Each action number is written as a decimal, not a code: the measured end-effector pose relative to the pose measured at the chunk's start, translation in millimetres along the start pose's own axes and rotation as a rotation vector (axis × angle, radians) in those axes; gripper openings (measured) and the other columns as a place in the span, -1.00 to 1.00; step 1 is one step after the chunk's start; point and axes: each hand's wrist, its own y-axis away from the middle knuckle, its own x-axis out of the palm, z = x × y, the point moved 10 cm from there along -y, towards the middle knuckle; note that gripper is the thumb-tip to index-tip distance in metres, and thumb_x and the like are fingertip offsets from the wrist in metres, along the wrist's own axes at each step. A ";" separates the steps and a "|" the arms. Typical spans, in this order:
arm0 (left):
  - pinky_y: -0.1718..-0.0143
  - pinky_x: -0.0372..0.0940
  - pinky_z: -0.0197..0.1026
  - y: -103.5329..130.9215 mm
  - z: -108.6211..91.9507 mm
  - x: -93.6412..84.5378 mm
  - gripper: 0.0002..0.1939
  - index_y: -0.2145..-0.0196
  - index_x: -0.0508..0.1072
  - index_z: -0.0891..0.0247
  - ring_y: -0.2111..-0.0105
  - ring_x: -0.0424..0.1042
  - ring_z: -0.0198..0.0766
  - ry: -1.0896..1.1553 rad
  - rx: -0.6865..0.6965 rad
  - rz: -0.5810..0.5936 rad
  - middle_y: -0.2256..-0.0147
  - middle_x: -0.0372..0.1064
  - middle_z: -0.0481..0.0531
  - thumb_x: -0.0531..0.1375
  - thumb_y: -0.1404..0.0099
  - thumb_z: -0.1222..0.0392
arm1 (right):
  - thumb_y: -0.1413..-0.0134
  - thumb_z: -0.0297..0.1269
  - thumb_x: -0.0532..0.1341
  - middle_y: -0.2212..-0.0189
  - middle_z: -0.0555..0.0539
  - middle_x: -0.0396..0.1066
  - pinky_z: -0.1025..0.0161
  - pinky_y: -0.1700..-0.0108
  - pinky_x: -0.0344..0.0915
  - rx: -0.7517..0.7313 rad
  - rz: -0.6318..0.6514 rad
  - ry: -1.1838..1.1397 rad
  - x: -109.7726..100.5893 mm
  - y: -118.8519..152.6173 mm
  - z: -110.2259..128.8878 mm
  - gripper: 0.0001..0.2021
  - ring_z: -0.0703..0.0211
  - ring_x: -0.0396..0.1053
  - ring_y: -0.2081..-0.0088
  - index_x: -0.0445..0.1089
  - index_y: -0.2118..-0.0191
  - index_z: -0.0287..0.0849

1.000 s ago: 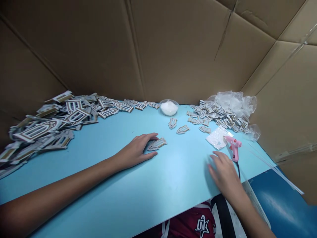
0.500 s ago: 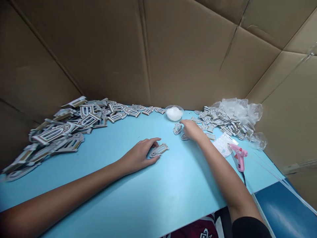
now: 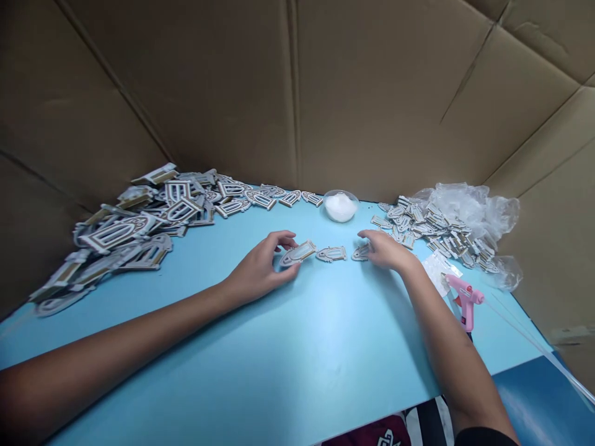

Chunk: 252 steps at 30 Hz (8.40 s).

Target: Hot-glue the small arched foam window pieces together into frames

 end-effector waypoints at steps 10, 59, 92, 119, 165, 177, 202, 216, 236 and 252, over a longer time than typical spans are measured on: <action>-0.12 0.34 0.03 -52.7 -32.5 45.9 -0.38 -0.22 0.25 0.22 -0.05 0.47 0.04 -0.065 0.115 0.249 -0.02 0.46 0.17 0.17 -0.21 0.11 | 0.06 -0.47 0.31 0.17 -0.16 0.55 0.22 0.09 0.24 0.076 0.095 0.123 15.2 25.5 6.1 -0.73 -0.03 0.44 0.09 0.56 0.16 -0.18; 0.04 0.34 -0.19 -229.2 -138.2 174.0 -0.07 -0.30 0.26 0.21 0.02 0.50 0.05 -0.323 0.408 0.595 0.01 0.52 0.13 0.48 0.00 0.16 | -0.23 -0.44 0.23 -0.30 -0.40 0.29 -0.13 -0.20 0.24 0.578 -0.525 0.100 -44.8 55.7 -129.8 -0.50 -0.27 0.28 -0.27 0.30 -0.28 -0.24; -0.13 0.36 -0.07 -97.5 -9.8 -18.9 -0.77 -0.01 0.53 0.16 -0.02 0.48 -0.17 -0.478 0.220 0.221 0.03 0.52 0.01 0.30 -0.41 0.14 | -0.26 -0.39 0.12 0.24 -0.22 0.53 0.16 0.29 0.36 -0.205 -1.041 0.157 -53.0 71.0 -20.9 -0.80 0.00 0.48 0.29 0.51 0.22 -0.22; -0.33 0.08 0.40 -133.0 78.4 -9.8 -0.44 -0.30 0.32 0.20 -0.33 0.17 0.17 -0.596 -0.131 0.201 -0.34 0.16 0.22 0.23 -0.46 -0.08 | -0.34 -0.34 0.06 0.15 -0.22 0.53 0.14 0.23 0.47 -0.305 -0.834 0.164 -6.8 40.9 8.8 -0.75 0.06 0.52 0.28 0.51 0.16 -0.16; -0.19 0.18 0.13 5.4 -18.1 25.7 -0.57 -0.19 0.42 0.11 -0.20 0.32 0.11 -0.433 0.079 0.284 -0.24 0.35 0.18 0.15 -0.39 0.10 | -0.37 -0.23 0.07 -0.03 -0.30 0.47 0.00 0.03 0.47 -0.354 -0.616 0.047 10.2 36.6 44.4 -0.68 -0.09 0.50 0.03 0.48 -0.06 -0.17; -0.14 0.26 -0.01 24.9 -28.8 29.0 -0.29 -0.21 0.41 0.17 -0.15 0.36 0.16 -0.379 0.123 0.377 -0.17 0.37 0.22 0.38 -0.13 -0.07 | -0.27 -0.17 0.24 0.24 -0.16 0.46 0.06 0.10 0.37 -0.330 -0.338 0.029 37.8 27.0 83.8 -0.86 -0.06 0.42 0.15 0.40 0.24 -0.12; 0.08 0.34 -0.14 21.3 -28.3 13.5 -0.70 0.02 0.52 0.23 0.05 0.49 0.00 -0.385 0.028 0.413 0.07 0.47 0.14 0.30 -0.27 0.23 | -0.28 -0.24 0.23 0.22 -0.08 0.45 0.20 0.25 0.31 -0.215 -0.158 -0.087 36.7 37.0 84.5 -0.85 0.11 0.45 0.27 0.47 0.09 -0.12; 0.31 0.24 -0.19 35.1 -13.7 -8.0 -0.59 0.08 0.49 0.23 0.15 0.49 0.01 -0.513 -0.252 0.631 0.11 0.49 0.13 0.41 -0.13 0.09 | -0.39 -0.17 0.14 -0.08 -0.31 0.37 -0.02 0.03 0.46 -0.281 -0.358 -0.061 33.1 40.3 94.5 -0.77 -0.14 0.43 -0.04 0.46 0.03 -0.16; 0.33 0.14 -0.22 22.8 -24.9 4.2 -0.70 0.16 0.48 0.22 0.20 0.45 -0.12 -0.411 -0.086 0.550 0.16 0.49 0.02 0.41 -0.17 0.14 | -0.16 -0.27 0.37 0.25 -0.03 0.42 0.21 0.23 0.30 -0.289 0.020 -0.150 45.2 45.6 95.4 -0.74 0.13 0.40 0.28 0.42 0.05 -0.11; 0.17 0.27 -0.19 18.8 -22.5 27.0 -0.81 0.20 0.59 0.22 0.16 0.49 -0.12 -0.285 0.005 0.375 0.17 0.53 0.06 0.18 -0.29 0.28 | -0.29 -0.40 0.24 0.19 -0.09 0.43 0.20 0.19 0.31 -0.324 -0.125 -0.135 50.7 43.6 107.9 -0.83 0.08 0.42 0.16 0.51 0.07 -0.07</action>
